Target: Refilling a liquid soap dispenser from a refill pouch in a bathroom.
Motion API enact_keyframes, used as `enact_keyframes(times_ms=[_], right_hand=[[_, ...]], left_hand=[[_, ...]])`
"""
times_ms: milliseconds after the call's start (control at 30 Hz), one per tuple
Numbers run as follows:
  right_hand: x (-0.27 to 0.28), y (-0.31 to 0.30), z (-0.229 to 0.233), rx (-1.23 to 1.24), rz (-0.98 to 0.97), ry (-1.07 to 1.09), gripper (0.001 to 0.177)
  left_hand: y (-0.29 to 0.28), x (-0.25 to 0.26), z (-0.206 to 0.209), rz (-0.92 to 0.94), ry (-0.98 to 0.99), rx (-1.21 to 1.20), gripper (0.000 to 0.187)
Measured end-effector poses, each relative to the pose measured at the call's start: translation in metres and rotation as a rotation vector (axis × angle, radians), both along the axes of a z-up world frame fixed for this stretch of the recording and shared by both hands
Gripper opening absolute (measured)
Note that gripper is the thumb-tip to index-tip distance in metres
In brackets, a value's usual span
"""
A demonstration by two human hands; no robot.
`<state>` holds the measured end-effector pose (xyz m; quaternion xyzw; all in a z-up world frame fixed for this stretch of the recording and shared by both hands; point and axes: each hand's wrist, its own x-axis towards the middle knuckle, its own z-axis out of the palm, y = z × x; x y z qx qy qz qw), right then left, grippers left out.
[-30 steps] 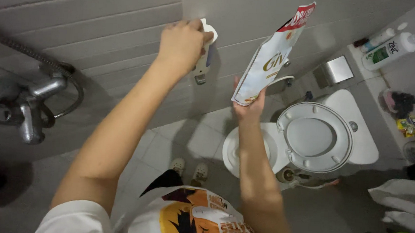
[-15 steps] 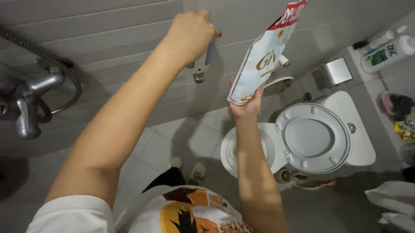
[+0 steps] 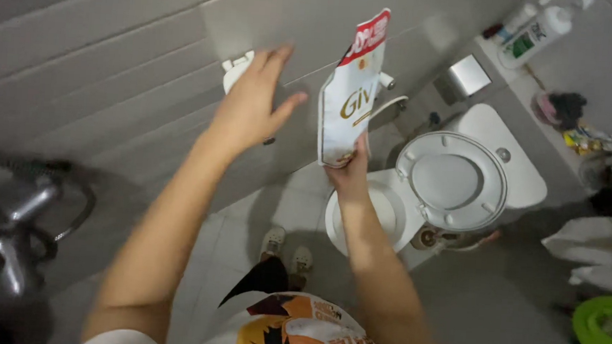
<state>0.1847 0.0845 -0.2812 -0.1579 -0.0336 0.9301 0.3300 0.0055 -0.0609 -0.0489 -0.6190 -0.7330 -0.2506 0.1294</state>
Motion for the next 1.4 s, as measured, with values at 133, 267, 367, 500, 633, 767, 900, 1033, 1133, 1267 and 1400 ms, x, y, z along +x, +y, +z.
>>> enact_keyframes(times_ms=[133,267,367,500,633,767,900,1033,1133,1267,1400], right_hand=[[-0.010,-0.002,0.002,0.066,0.036,0.008,0.052],[-0.025,-0.003,-0.010,0.093,0.043,-0.008,0.057],[-0.021,0.010,-0.036,0.013,0.033,-0.020,0.049],[-0.015,0.010,-0.039,0.095,-0.020,-0.089,0.053],[-0.030,0.014,-0.021,0.149,-0.061,-0.092,0.051],[-0.031,0.007,-0.049,0.108,-0.053,-0.001,0.049],[-0.024,0.006,0.001,0.114,-0.173,-0.050,0.051],[-0.001,0.024,0.044,0.091,-0.390,-0.197,0.057],[0.021,0.039,0.059,0.221,-0.521,-0.149,0.061],[0.037,0.050,0.088,0.343,-0.551,-0.139,0.058],[0.057,0.057,0.053,0.312,-0.533,-0.156,0.058]], left_hand=[[0.009,0.020,-0.025,-0.160,-0.581,0.100,0.057],[-0.003,0.038,-0.050,-0.027,-0.766,-0.047,0.045],[-0.018,0.028,-0.012,-0.063,-0.317,0.058,0.047],[-0.034,-0.010,0.009,-0.079,0.113,0.066,0.050],[-0.027,-0.027,-0.004,-0.071,0.094,-0.022,0.042],[-0.022,-0.016,0.013,-0.070,-0.039,-0.051,0.039],[0.016,0.010,0.009,-0.160,-0.255,0.054,0.058],[0.085,0.045,-0.033,-0.450,-0.638,0.318,0.071],[0.130,0.073,-0.035,-0.470,-0.913,0.267,0.043],[0.171,0.099,-0.038,-0.413,-1.090,0.314,0.026],[0.204,0.102,-0.081,-0.558,-1.188,0.298,0.025]])
